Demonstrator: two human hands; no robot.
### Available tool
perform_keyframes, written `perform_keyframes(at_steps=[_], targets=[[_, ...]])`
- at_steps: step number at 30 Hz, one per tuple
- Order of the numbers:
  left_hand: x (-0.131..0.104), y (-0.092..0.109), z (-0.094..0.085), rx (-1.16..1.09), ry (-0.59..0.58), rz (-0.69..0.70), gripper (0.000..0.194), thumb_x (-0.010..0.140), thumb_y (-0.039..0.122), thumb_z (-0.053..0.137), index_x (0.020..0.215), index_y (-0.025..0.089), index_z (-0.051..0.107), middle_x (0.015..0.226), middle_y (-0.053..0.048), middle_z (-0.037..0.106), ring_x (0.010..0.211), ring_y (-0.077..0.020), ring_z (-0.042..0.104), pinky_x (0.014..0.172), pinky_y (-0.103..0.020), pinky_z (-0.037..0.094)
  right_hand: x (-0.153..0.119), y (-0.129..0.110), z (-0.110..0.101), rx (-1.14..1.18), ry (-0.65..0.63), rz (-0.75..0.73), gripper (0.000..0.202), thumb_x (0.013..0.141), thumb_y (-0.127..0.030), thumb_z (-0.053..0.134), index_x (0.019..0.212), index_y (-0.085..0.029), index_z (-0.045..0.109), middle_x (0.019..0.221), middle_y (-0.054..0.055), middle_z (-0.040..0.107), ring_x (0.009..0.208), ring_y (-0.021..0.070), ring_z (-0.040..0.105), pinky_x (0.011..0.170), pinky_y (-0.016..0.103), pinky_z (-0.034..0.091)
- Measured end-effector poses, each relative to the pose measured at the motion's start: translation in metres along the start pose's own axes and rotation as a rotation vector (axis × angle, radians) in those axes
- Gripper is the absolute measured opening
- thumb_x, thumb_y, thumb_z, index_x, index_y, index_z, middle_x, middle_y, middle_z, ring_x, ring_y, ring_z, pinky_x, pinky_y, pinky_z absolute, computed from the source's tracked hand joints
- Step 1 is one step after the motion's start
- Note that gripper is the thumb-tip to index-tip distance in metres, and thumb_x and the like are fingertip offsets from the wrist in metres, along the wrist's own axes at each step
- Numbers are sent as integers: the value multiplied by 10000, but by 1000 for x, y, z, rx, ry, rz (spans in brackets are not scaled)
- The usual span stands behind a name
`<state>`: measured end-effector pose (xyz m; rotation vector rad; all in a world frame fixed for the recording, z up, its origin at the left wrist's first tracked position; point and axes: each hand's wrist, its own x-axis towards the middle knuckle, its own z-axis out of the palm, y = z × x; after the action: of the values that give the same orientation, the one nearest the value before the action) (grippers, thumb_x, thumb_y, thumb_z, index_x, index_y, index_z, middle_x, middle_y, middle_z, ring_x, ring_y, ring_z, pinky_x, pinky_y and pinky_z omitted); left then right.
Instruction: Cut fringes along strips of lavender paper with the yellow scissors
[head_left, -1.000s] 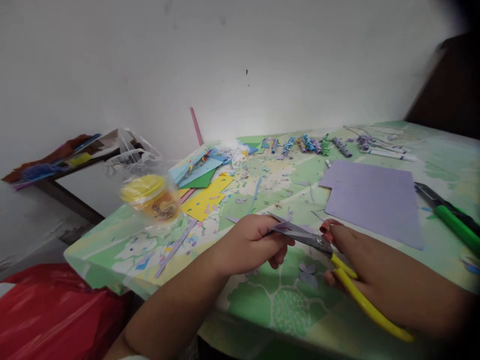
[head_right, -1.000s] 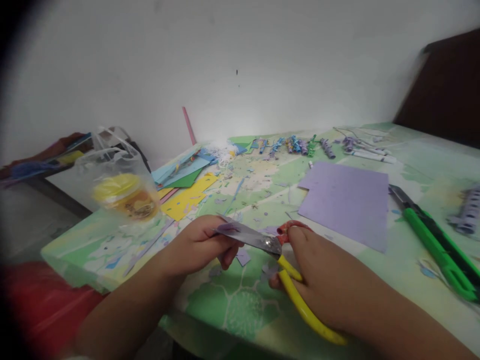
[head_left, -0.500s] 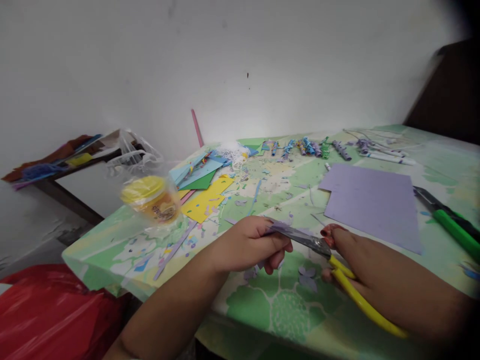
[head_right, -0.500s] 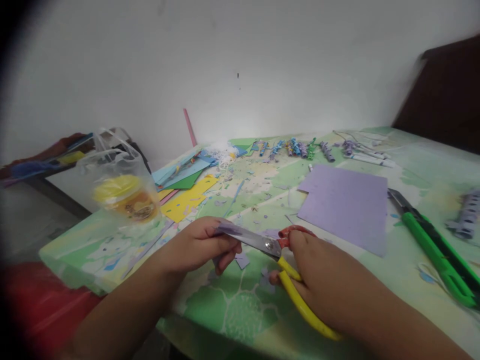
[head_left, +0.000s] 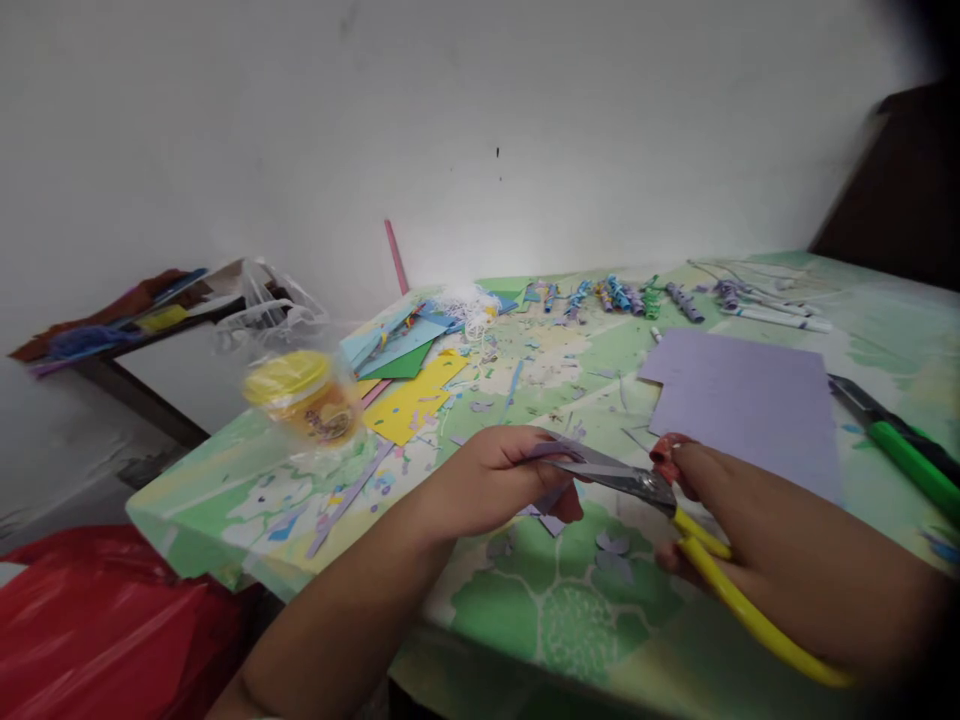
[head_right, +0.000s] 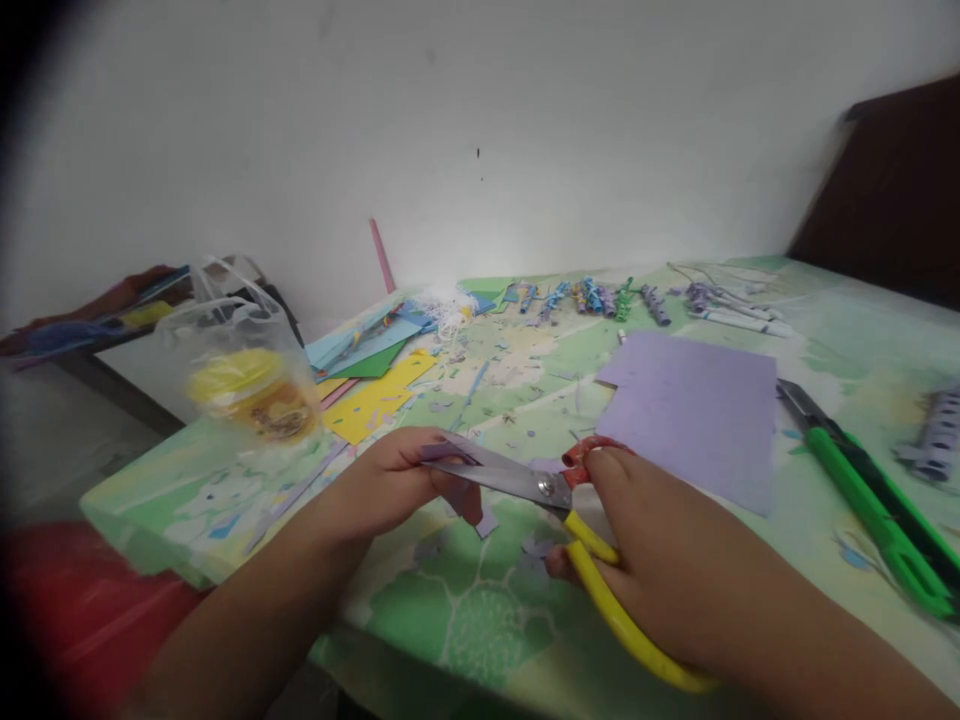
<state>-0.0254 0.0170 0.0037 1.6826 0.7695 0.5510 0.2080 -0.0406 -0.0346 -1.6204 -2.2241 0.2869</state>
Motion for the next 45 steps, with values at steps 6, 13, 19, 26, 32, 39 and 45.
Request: perform_keyframes(at_steps=[6,13,19,26,32,39,45], targets=[[3,-2,4,12,-4,-20,224,783,257,518,610,135,590,577,-5,605,521,-77,565,534,-192,455,2,-4,-2,2,-57,28,425,765,-529,545,1045,-209,548,1008,133,633,896,309,610,759,455,482],[4,-2,3,117,-10,51,287,809,312,495,601,133,580,555,-13,584,503,-77,543,524,-193,435,3,-11,-5,73,-156,88,384,759,-500,551,1030,-229,523,1007,107,635,867,283,607,758,434,483],[4,1,2,211,-14,67,310,810,316,479,567,144,564,541,-13,573,527,-84,543,560,-201,439,1,-6,1,48,-143,62,398,783,-489,534,1075,-221,501,1047,118,627,907,286,613,786,438,485],[4,3,2,170,-3,-9,227,752,202,503,536,146,545,473,26,519,466,-63,489,512,-183,411,2,-4,4,-40,-63,36,379,764,-495,520,993,-194,550,973,143,655,853,296,644,728,420,510],[4,1,3,-47,4,-173,103,731,182,523,652,140,574,434,45,513,386,-58,468,407,-162,373,5,-4,5,-73,-67,53,339,776,-492,495,940,-199,535,912,139,677,794,286,661,684,410,515],[4,-2,1,-143,-62,-195,104,736,244,587,733,141,580,492,29,582,432,-74,544,430,-166,425,7,-1,-2,-64,-65,75,346,742,-491,521,952,-216,544,929,106,675,775,272,653,659,394,502],[5,-4,-2,-235,0,-154,129,770,276,572,754,148,565,525,31,607,444,-66,563,429,-150,404,8,4,-15,-9,-93,181,335,731,-522,542,941,-263,568,915,68,689,777,292,644,665,412,493]])
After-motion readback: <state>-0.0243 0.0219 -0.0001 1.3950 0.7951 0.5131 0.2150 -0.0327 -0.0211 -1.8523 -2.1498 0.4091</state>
